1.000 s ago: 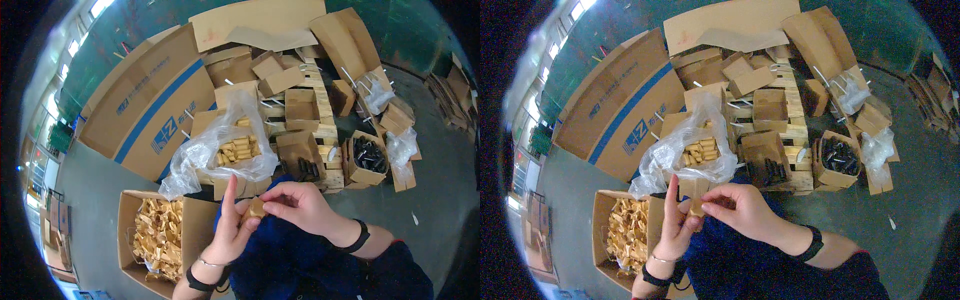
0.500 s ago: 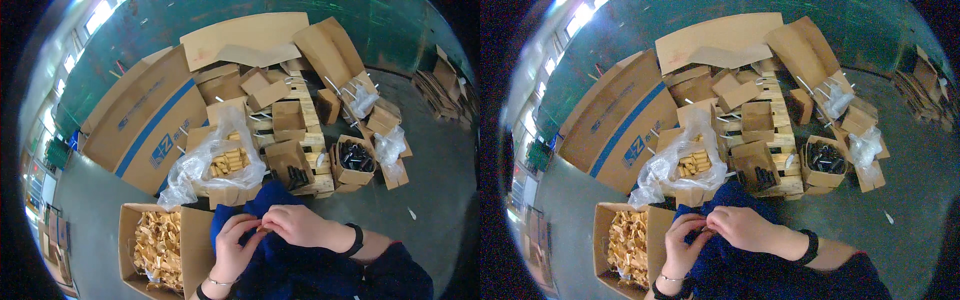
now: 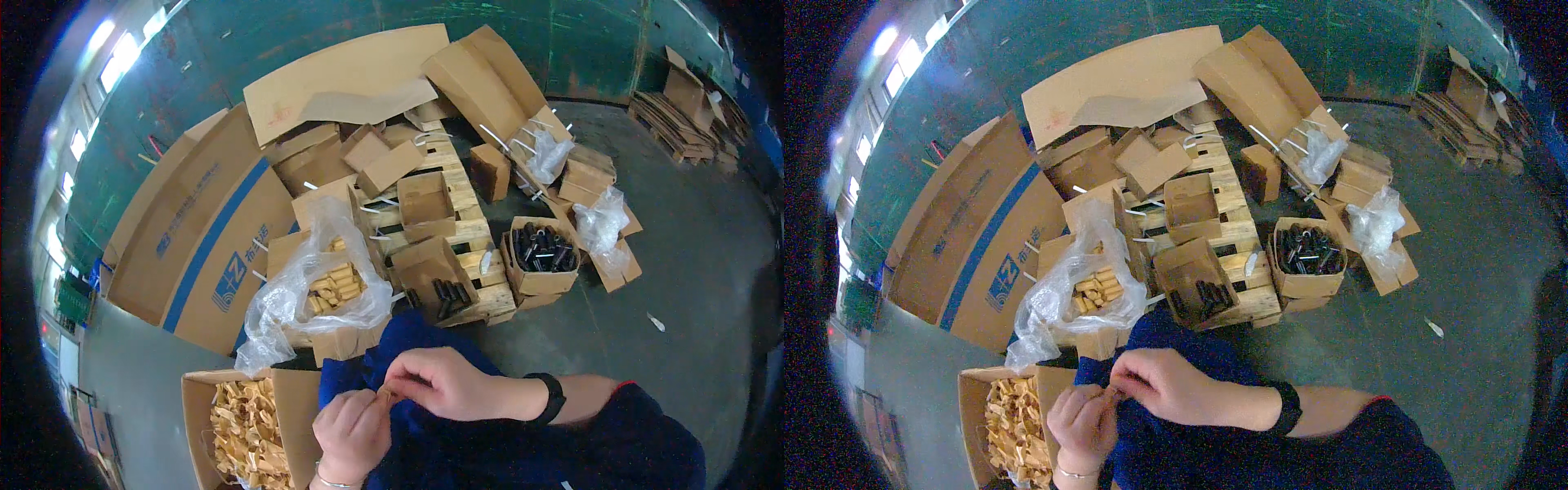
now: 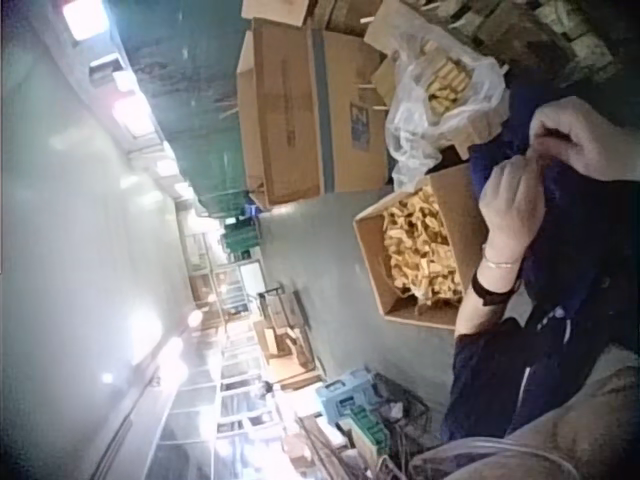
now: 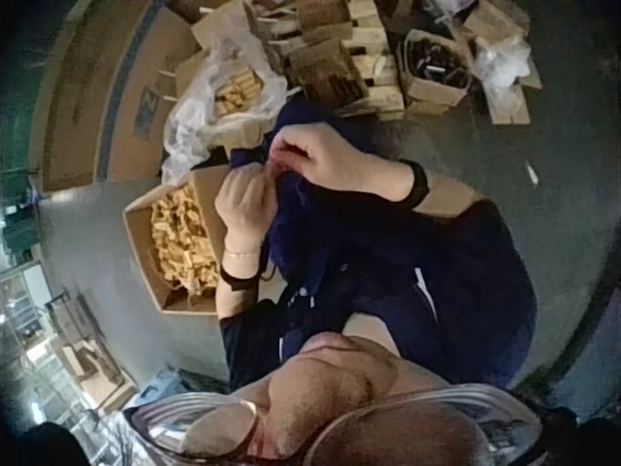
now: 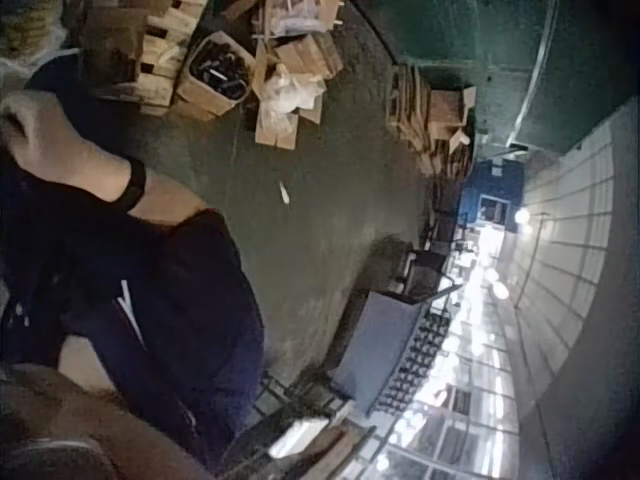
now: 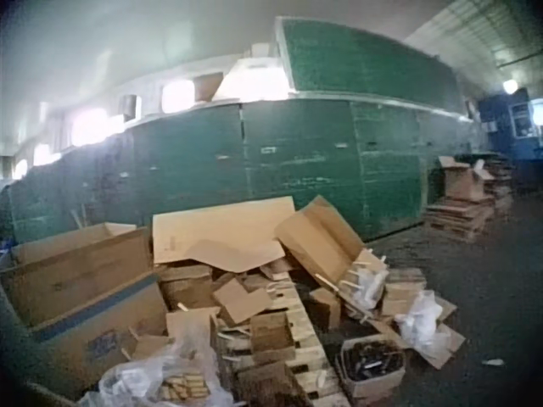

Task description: Assembling metal sleeves into wooden blocks and placing them in a box.

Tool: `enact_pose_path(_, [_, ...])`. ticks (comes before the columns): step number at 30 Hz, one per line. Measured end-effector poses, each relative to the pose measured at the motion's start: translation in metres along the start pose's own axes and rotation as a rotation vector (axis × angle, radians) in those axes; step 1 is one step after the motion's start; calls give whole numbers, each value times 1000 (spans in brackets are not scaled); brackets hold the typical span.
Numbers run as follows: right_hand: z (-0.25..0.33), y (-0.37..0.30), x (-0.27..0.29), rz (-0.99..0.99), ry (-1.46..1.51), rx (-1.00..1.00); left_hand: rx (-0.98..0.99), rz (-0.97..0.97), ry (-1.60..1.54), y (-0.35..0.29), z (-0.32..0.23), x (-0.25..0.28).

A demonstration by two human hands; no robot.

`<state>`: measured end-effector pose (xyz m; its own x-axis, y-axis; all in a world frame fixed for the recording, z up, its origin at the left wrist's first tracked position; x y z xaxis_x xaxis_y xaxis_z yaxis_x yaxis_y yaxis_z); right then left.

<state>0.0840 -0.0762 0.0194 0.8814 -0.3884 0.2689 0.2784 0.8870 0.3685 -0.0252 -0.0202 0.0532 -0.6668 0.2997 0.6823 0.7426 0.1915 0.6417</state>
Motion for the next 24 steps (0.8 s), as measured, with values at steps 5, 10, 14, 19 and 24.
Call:
enact_pose_path(5, [-21,-4,-2,-65,362,-396,40,-214,-154,-8,9,1])
enact_pose_path(10, [-131,-30,75,-564,287,-554,314,-644,-336,-40,43,43])
enact_pose_path(14, [-119,-18,77,-352,402,-533,431,-594,-734,-43,62,32])
enact_pose_path(19, [-41,0,16,170,149,-349,429,-243,-1066,-37,61,3])
enact_pose_path(24, [-6,-2,-11,650,-195,-14,590,-118,-1348,-37,53,-22])
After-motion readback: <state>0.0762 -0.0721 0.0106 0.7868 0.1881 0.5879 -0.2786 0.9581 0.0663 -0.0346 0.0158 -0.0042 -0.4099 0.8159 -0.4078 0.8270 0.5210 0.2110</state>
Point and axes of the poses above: each hand's wrist, its own y-axis towards the middle knuckle, its own x-axis out of the back of the hand, z = x × y, the point moved 5 cm from there along y, towards the middle knuckle, and after that the axes turned 9 degrees about -y, right-handed, at the moved point
